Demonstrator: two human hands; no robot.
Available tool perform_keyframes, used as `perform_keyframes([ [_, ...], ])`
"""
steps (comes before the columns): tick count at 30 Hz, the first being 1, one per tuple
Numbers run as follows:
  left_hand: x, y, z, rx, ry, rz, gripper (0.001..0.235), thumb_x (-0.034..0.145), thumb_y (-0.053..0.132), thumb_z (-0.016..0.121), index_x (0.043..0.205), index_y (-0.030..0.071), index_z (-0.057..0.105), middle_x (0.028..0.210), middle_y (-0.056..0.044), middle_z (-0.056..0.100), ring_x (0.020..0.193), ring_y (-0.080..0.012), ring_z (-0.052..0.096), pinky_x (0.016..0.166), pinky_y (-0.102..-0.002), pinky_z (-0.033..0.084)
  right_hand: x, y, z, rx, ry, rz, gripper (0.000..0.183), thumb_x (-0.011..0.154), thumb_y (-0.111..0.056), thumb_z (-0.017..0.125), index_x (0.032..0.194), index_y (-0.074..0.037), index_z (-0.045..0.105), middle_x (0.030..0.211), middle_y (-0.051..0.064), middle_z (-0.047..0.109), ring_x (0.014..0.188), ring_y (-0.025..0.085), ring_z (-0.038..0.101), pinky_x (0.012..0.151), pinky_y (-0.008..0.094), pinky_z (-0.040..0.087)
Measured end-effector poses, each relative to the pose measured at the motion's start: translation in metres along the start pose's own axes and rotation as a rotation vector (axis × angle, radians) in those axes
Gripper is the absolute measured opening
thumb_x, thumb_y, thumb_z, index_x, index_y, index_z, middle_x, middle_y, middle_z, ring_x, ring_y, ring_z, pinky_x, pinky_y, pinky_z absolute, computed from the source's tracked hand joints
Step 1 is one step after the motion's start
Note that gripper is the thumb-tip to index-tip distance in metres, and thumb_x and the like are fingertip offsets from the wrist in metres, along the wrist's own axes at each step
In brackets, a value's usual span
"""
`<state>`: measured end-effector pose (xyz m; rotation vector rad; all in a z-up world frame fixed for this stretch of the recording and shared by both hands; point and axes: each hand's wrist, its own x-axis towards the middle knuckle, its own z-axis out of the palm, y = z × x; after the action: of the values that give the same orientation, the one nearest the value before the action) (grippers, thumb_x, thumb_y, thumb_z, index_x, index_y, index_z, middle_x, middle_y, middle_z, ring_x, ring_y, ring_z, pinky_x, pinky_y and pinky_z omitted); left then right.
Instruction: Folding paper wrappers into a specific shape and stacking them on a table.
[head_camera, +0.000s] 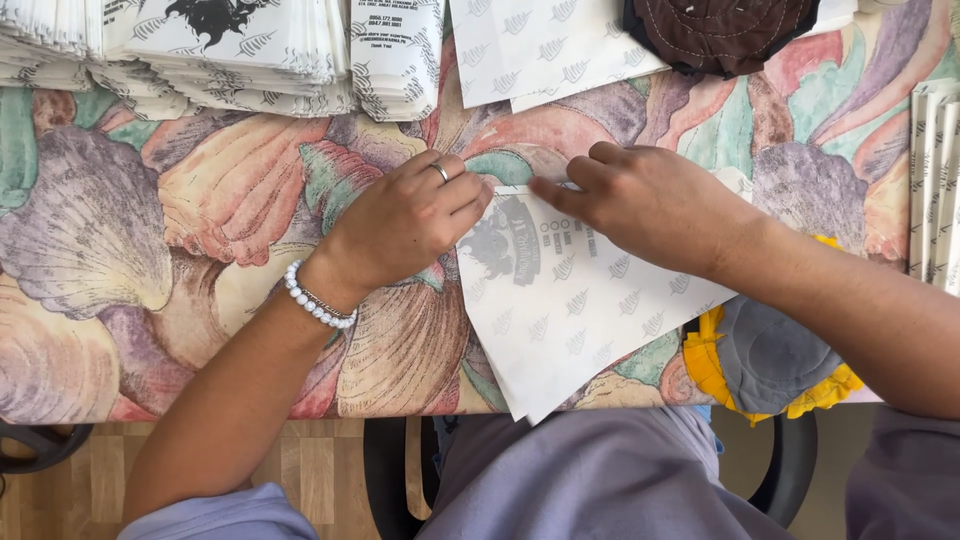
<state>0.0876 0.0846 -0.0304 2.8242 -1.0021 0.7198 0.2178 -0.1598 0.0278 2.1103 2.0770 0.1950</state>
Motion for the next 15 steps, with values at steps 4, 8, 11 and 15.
perform_keyframes([
  [4, -0.001, 0.0, -0.003, -0.019, -0.023, -0.01, 0.012, 0.101, 0.004, 0.063, 0.092, 0.003, 0.072, 0.081, -0.005, 0.058, 0.083, -0.0207, 0.062, 0.08, -0.035, 0.052, 0.003, -0.002, -0.007, 0.026, -0.033, 0.005, 0.032, 0.095, -0.013, 0.066, 0.125, -0.022, 0.073, 0.082, 0.001, 0.068, 0.075, 0.014, 0.067, 0.069, 0.026, 0.059],
  [8, -0.002, -0.002, -0.007, -0.034, -0.088, -0.04, 0.014, 0.101, 0.005, 0.062, 0.093, 0.004, 0.073, 0.082, -0.006, 0.06, 0.083, -0.0202, 0.063, 0.08, -0.035, 0.053, 0.007, -0.002, -0.009, -0.009, -0.097, 0.011, 0.037, 0.095, -0.013, 0.064, 0.128, -0.027, 0.071, 0.082, -0.001, 0.067, 0.075, 0.013, 0.066, 0.069, 0.025, 0.06],
  [11, -0.005, -0.006, -0.019, -0.078, -0.152, -0.099, 0.016, 0.101, 0.005, 0.061, 0.092, 0.006, 0.075, 0.082, -0.006, 0.062, 0.082, -0.0189, 0.063, 0.078, -0.034, 0.053, 0.009, 0.0, -0.012, -0.015, -0.11, 0.019, 0.039, 0.095, -0.012, 0.063, 0.129, -0.028, 0.07, 0.083, -0.001, 0.067, 0.075, 0.013, 0.066, 0.069, 0.025, 0.06],
  [15, -0.013, -0.013, -0.029, -0.052, -0.216, -0.133, 0.019, 0.099, 0.005, 0.064, 0.085, 0.008, 0.076, 0.082, -0.005, 0.063, 0.08, -0.0175, 0.063, 0.077, -0.033, 0.052, 0.01, -0.002, -0.014, -0.005, -0.13, 0.027, 0.04, 0.096, -0.012, 0.062, 0.131, -0.029, 0.07, 0.084, 0.0, 0.068, 0.076, 0.012, 0.067, 0.07, 0.024, 0.059],
])
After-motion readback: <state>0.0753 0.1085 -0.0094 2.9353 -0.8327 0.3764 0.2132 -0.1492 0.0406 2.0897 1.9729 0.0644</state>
